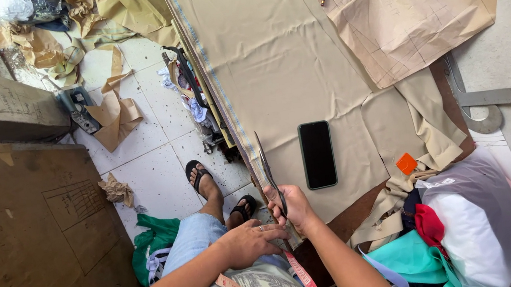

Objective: The person cuts a large piece of beige fabric using shears, following a pattern. They then use a ruler and pencil to measure and mark lines on the fabric.

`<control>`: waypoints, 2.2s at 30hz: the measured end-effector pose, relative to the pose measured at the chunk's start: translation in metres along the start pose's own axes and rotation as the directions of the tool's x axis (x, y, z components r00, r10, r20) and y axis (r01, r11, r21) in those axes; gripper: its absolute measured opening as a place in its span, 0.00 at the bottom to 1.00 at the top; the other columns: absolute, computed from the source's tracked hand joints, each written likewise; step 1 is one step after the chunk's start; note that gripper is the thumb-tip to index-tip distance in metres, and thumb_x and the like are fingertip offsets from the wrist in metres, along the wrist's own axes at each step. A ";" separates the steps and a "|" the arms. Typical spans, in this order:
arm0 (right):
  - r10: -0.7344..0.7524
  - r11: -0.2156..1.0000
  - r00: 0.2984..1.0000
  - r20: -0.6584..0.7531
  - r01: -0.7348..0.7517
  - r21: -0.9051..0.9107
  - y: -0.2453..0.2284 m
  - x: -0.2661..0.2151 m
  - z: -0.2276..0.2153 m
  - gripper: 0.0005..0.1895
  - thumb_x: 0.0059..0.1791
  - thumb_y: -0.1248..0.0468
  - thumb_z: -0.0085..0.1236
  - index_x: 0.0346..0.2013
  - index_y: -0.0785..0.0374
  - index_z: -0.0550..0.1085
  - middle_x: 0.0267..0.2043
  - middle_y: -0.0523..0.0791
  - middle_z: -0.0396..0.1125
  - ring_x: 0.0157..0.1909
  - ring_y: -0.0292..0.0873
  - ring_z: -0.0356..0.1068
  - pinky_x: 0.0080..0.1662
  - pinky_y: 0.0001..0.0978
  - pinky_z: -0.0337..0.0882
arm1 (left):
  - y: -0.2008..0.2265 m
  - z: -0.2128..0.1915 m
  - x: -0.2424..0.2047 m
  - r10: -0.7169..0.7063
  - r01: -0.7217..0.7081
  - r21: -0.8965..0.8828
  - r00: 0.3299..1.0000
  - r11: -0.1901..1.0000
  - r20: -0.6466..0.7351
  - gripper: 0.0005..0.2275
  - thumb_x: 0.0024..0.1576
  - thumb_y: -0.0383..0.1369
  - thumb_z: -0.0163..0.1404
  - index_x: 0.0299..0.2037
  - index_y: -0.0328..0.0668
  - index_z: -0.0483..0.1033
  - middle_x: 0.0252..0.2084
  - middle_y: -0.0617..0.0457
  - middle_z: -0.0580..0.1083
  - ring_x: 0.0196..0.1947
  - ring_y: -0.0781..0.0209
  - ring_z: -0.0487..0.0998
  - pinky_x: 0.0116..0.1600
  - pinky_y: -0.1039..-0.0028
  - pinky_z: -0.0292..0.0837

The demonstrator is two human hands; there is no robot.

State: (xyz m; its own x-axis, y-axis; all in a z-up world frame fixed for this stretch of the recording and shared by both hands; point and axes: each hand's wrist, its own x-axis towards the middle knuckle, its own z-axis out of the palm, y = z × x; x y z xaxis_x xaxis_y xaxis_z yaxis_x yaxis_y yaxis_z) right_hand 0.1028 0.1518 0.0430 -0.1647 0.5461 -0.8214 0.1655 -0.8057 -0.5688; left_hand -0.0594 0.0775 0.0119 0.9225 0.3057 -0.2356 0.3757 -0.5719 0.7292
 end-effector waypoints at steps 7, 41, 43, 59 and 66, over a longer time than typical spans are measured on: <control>0.022 0.996 0.998 -0.055 -0.027 -0.088 -0.006 0.001 0.006 0.25 0.48 0.49 0.65 0.22 0.67 0.70 0.11 0.45 0.60 0.08 0.34 0.53 0.13 0.25 0.50 | 0.000 -0.004 0.003 0.010 -0.010 -0.004 0.999 1.000 -0.044 0.19 0.60 0.26 0.44 0.60 0.57 0.74 0.76 0.58 0.57 0.76 0.57 0.54 0.57 0.56 0.60; 0.027 0.987 0.999 -0.047 -0.034 -0.154 -0.045 0.063 0.010 0.19 0.48 0.49 0.64 0.40 0.61 0.79 0.23 0.46 0.63 0.13 0.33 0.57 0.14 0.21 0.57 | -0.046 -0.052 0.042 0.124 -0.028 -0.273 0.932 0.962 0.342 0.19 0.54 0.32 0.48 0.57 0.54 0.78 0.76 0.68 0.59 0.71 0.60 0.64 0.58 0.58 0.68; 0.035 0.993 0.998 -0.054 -0.041 -0.115 -0.049 0.059 0.014 0.23 0.46 0.48 0.66 0.35 0.67 0.76 0.19 0.46 0.63 0.10 0.35 0.56 0.13 0.23 0.55 | -0.046 -0.069 0.033 -0.009 0.076 -0.205 0.950 0.976 0.312 0.15 0.61 0.37 0.47 0.57 0.62 0.77 0.69 0.68 0.68 0.63 0.58 0.70 0.54 0.63 0.63; -0.183 0.975 0.981 -0.057 0.174 -0.139 -0.067 0.078 0.024 0.31 0.47 0.43 0.68 0.21 0.70 0.73 0.09 0.51 0.60 0.06 0.41 0.61 0.14 0.25 0.60 | -0.123 -0.144 -0.008 -0.683 0.836 -0.008 0.443 0.548 -0.581 0.40 0.51 0.61 0.54 0.65 0.43 0.57 0.76 0.45 0.51 0.50 0.38 0.74 0.48 0.55 0.72; -0.152 0.979 0.987 -0.052 0.143 -0.148 -0.083 0.089 0.025 0.34 0.48 0.39 0.66 0.20 0.70 0.73 0.09 0.52 0.61 0.06 0.42 0.62 0.14 0.27 0.61 | -0.122 -0.155 -0.010 -0.740 0.835 0.023 0.500 0.550 -0.450 0.36 0.57 0.60 0.48 0.67 0.45 0.53 0.76 0.45 0.47 0.53 0.38 0.72 0.51 0.53 0.67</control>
State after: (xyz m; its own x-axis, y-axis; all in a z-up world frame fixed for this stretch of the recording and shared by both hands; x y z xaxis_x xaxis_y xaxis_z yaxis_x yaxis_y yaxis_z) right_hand 0.0503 0.2616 0.0177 -0.1367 0.6737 -0.7262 0.2824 -0.6762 -0.6805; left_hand -0.1279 0.2618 0.0247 0.1436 0.9186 -0.3681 0.9788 -0.0771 0.1896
